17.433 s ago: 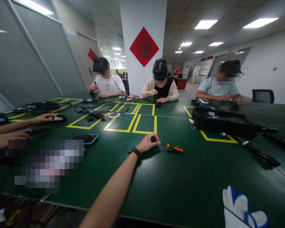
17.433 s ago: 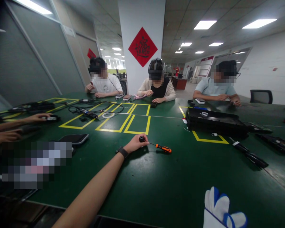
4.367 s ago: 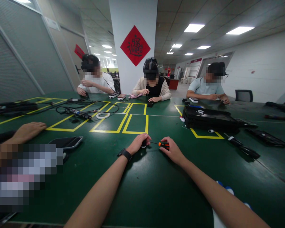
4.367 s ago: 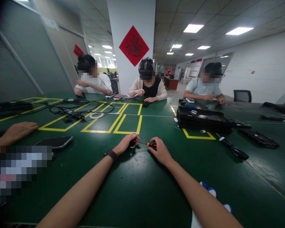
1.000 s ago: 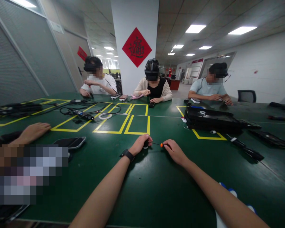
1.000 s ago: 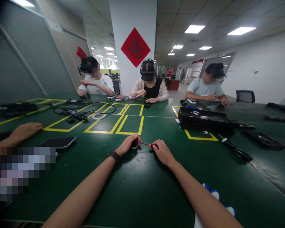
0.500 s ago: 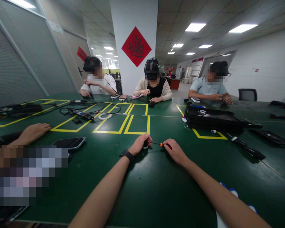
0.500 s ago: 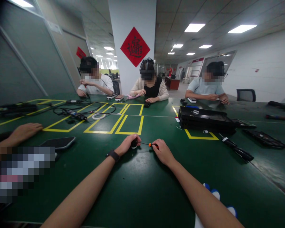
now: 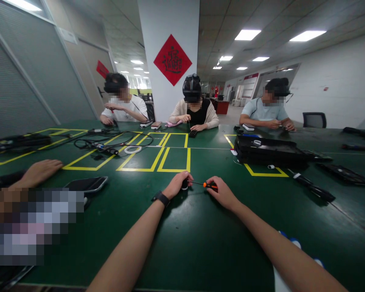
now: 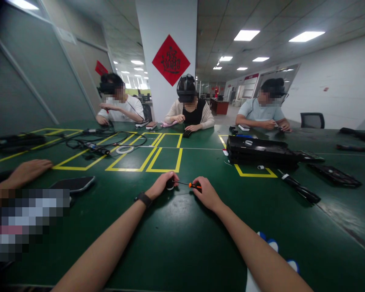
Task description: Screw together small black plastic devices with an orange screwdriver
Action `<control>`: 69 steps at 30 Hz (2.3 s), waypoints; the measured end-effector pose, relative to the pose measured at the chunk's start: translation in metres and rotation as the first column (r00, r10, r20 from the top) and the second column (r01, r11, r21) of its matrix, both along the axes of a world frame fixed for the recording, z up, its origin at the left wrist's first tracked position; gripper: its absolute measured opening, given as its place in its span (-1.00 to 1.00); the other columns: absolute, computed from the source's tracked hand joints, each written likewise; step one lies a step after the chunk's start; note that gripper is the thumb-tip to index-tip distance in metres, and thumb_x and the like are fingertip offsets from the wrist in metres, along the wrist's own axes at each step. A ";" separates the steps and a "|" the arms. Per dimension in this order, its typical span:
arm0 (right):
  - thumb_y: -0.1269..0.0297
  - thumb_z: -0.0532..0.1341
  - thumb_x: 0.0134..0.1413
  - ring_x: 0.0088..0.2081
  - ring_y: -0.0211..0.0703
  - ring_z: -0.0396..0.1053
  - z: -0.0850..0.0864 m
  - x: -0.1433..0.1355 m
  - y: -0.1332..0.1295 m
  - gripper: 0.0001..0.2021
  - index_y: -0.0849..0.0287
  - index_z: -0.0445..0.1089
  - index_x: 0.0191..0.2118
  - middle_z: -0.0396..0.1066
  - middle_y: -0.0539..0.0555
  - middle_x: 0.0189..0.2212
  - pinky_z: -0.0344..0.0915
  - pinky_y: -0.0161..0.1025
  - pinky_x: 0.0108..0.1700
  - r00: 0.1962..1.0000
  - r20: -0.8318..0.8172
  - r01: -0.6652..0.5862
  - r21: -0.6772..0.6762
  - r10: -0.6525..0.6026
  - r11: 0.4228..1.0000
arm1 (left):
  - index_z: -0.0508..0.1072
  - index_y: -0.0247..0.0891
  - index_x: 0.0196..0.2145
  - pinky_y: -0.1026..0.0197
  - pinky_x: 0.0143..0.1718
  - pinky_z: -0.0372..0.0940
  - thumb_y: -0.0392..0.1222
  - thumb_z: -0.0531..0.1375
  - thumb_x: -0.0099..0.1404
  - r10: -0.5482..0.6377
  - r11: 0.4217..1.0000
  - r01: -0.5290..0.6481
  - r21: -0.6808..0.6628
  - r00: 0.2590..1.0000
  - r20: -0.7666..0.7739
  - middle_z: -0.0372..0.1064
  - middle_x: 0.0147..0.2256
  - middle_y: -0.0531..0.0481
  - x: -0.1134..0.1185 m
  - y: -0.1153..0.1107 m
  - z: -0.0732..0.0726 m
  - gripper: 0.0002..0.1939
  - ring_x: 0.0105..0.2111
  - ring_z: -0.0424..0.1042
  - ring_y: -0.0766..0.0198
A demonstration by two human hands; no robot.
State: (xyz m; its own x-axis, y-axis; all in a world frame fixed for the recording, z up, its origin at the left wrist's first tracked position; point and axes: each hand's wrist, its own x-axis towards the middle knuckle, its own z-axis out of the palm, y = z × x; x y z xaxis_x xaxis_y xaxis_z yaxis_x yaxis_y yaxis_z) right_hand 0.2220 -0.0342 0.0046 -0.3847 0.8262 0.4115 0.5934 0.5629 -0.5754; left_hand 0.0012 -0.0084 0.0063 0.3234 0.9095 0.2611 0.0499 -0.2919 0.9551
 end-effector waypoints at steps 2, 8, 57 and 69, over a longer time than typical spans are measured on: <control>0.27 0.16 0.00 -0.18 -0.16 0.21 0.001 0.000 -0.001 -0.77 0.18 0.27 -0.18 0.28 0.08 -0.23 0.17 -0.19 -0.10 1.000 -0.003 0.002 -0.005 -0.002 1.000 | 0.38 -0.36 -0.40 0.26 -0.35 0.20 0.05 -0.10 0.25 0.007 1.000 -0.007 0.001 1.000 -0.009 0.34 -0.46 -0.05 0.000 0.000 -0.001 -0.56 -0.46 0.36 0.30; 0.32 -0.01 0.14 -0.18 -0.16 0.22 0.000 0.000 0.000 -0.82 0.19 0.31 -0.27 0.30 0.10 -0.28 0.16 -0.15 -0.09 1.000 0.007 -0.009 -0.011 0.009 1.000 | 0.38 -0.36 -0.39 0.25 -0.33 0.21 0.03 -0.11 0.25 0.000 1.000 0.000 -0.002 1.000 -0.009 0.34 -0.45 -0.05 0.000 -0.001 0.002 -0.57 -0.45 0.35 0.29; 0.37 0.16 -0.07 -0.47 -0.30 0.31 0.029 -0.024 -0.041 -0.87 0.19 0.34 -0.31 0.37 0.01 -0.47 0.25 -0.34 -0.40 0.942 -0.276 -0.135 0.213 0.192 0.968 | 0.28 -0.31 -0.53 0.26 -0.61 0.25 0.01 -0.04 0.17 0.017 0.963 0.050 -0.267 0.970 0.242 0.18 -0.73 0.10 0.016 0.002 -0.009 -0.66 -0.74 0.20 0.39; 0.38 0.18 -0.06 -0.37 -0.25 0.29 0.030 -0.025 -0.040 -0.84 0.16 0.37 -0.27 0.30 0.06 -0.39 0.25 -0.30 -0.33 0.930 -0.239 -0.215 0.261 0.279 0.941 | 0.27 -0.31 -0.54 0.25 -0.62 0.25 -0.02 -0.04 0.16 0.014 0.962 0.062 -0.266 0.962 0.274 0.18 -0.72 0.09 0.014 0.004 -0.008 -0.68 -0.75 0.20 0.39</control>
